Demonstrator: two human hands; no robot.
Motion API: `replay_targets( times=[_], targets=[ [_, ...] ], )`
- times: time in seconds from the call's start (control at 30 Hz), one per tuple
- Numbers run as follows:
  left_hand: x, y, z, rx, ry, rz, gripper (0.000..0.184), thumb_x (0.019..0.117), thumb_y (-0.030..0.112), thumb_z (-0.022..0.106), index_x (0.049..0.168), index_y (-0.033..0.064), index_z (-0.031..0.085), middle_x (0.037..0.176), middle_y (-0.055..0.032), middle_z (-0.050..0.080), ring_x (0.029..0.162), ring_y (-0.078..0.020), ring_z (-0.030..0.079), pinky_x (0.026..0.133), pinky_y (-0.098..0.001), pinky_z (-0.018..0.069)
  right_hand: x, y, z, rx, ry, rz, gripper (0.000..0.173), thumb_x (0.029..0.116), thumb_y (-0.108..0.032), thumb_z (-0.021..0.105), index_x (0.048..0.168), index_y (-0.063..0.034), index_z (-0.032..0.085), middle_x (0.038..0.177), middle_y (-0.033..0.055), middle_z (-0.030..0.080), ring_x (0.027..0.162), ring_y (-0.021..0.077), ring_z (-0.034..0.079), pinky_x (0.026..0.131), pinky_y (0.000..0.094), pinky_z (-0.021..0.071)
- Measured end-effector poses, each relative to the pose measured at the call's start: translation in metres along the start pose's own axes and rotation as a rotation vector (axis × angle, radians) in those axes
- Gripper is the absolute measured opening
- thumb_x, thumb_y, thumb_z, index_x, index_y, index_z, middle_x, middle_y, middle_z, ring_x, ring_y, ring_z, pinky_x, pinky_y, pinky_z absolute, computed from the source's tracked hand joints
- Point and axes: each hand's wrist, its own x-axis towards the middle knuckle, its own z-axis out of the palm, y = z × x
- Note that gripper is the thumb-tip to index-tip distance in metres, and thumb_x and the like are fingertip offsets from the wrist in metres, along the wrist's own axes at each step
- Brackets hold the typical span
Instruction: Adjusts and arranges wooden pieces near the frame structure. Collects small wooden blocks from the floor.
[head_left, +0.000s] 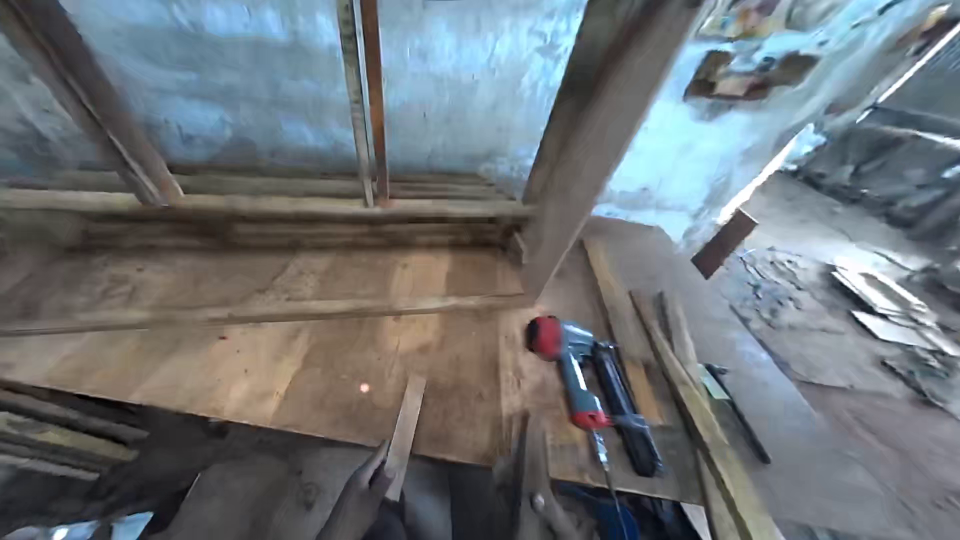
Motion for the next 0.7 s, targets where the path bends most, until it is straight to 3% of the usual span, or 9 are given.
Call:
replay_targets(
  times=[0.1,0.17,0.23,0.3,0.37,0.47,0.53,0.6,0.7],
  targets=[
    [0.082,0.013,-0.040,0.179,-0.118,-0.005,0.059,0.1077,0.028,0.049,0.162,0.0159,0.031,0.151,-0.0164,0.053,0.133,-0.0283,0.058,0.114,-0.0500,0.0444,0.098,-0.012,0.052,-0.013,0.134,0.045,0.066,0.0929,-0.036,0.065,0.145,-0.0035,0.041,0.105,0.0165,0.071,0.089,0.0243,0.072,0.077,0.0442,0.0628],
    [0.124,0.028,-0.060,0.287,-0.203,0.017,0.055,0.1084,0.026,0.046,0.161,0.0159,0.034,0.152,-0.0152,0.053,0.135,-0.0275,0.056,0.116,-0.0486,0.0434,0.146,-0.021,0.075,-0.062,0.234,0.038,0.059,0.0983,-0.028,0.067,0.148,-0.0058,0.044,0.113,0.0189,0.071,0.095,0.0285,0.073,0.081,0.0480,0.0624],
    [0.154,0.041,-0.072,0.508,-0.189,0.028,0.049,0.1064,0.023,0.049,0.155,0.0185,0.046,0.148,-0.0140,0.056,0.134,-0.0299,0.057,0.114,-0.0508,0.0443,0.173,-0.027,0.087,-0.263,0.393,-0.003,0.059,0.0903,-0.014,0.077,0.143,-0.0064,0.053,0.117,0.0164,0.071,0.099,0.0269,0.072,0.084,0.0476,0.0623],
    [0.173,0.049,-0.079,0.714,-0.063,0.041,0.042,0.0997,0.027,0.059,0.141,0.0246,0.063,0.147,-0.0132,0.055,0.135,-0.0352,0.052,0.111,-0.0556,0.0437,0.181,-0.033,0.092,-0.467,0.488,-0.040,0.067,0.0814,-0.005,0.081,0.143,-0.0053,0.053,0.118,0.0165,0.070,0.102,0.0254,0.071,0.087,0.0470,0.0612],
    [0.189,0.056,-0.085,0.748,0.040,0.114,0.041,0.0943,0.031,0.066,0.134,0.0239,0.068,0.147,-0.0144,0.055,0.134,-0.0383,0.052,0.108,-0.0591,0.0440,0.181,-0.041,0.099,-0.537,0.537,-0.064,0.069,0.0795,-0.002,0.080,0.143,-0.0018,0.052,0.121,0.0191,0.069,0.106,0.0271,0.070,0.091,0.0485,0.0590],
    [0.204,0.098,-0.083,0.541,-0.186,0.018,0.046,0.1012,0.031,0.061,0.144,0.0145,0.060,0.143,-0.0162,0.058,0.130,-0.0323,0.058,0.111,-0.0504,0.0473,0.179,-0.063,0.115,-0.434,0.520,-0.048,0.070,0.0814,0.000,0.078,0.144,-0.0012,0.048,0.113,0.0190,0.071,0.094,0.0276,0.073,0.081,0.0474,0.0631],
    [0.213,0.128,-0.070,0.336,-0.338,0.022,0.048,0.1040,0.030,0.057,0.147,0.0107,0.055,0.139,-0.0150,0.062,0.123,-0.0272,0.064,0.108,-0.0467,0.0506,0.182,-0.087,0.129,-0.429,0.415,0.022,0.065,0.0858,-0.008,0.079,0.144,-0.0047,0.049,0.107,0.0167,0.073,0.086,0.0270,0.074,0.076,0.0462,0.0641],
    [0.228,0.161,-0.051,0.213,-0.358,0.092,0.054,0.1044,0.034,0.055,0.153,0.0111,0.047,0.138,-0.0128,0.063,0.120,-0.0239,0.066,0.105,-0.0454,0.0529,0.192,-0.115,0.141,-0.412,0.228,0.036,0.064,0.0903,-0.014,0.077,0.147,-0.0077,0.048,0.108,0.0150,0.073,0.084,0.0260,0.074,0.076,0.0446,0.0639],
    [0.276,0.220,-0.027,0.142,-0.231,0.208,0.067,0.1046,0.043,0.052,0.161,0.0131,0.032,0.144,-0.0121,0.057,0.122,-0.0219,0.064,0.104,-0.0436,0.0542,0.214,-0.163,0.150,-0.464,0.009,-0.006,0.072,0.0926,-0.014,0.074,0.155,-0.0107,0.039,0.117,0.0133,0.071,0.091,0.0255,0.074,0.081,0.0449,0.0645]
  ],
)
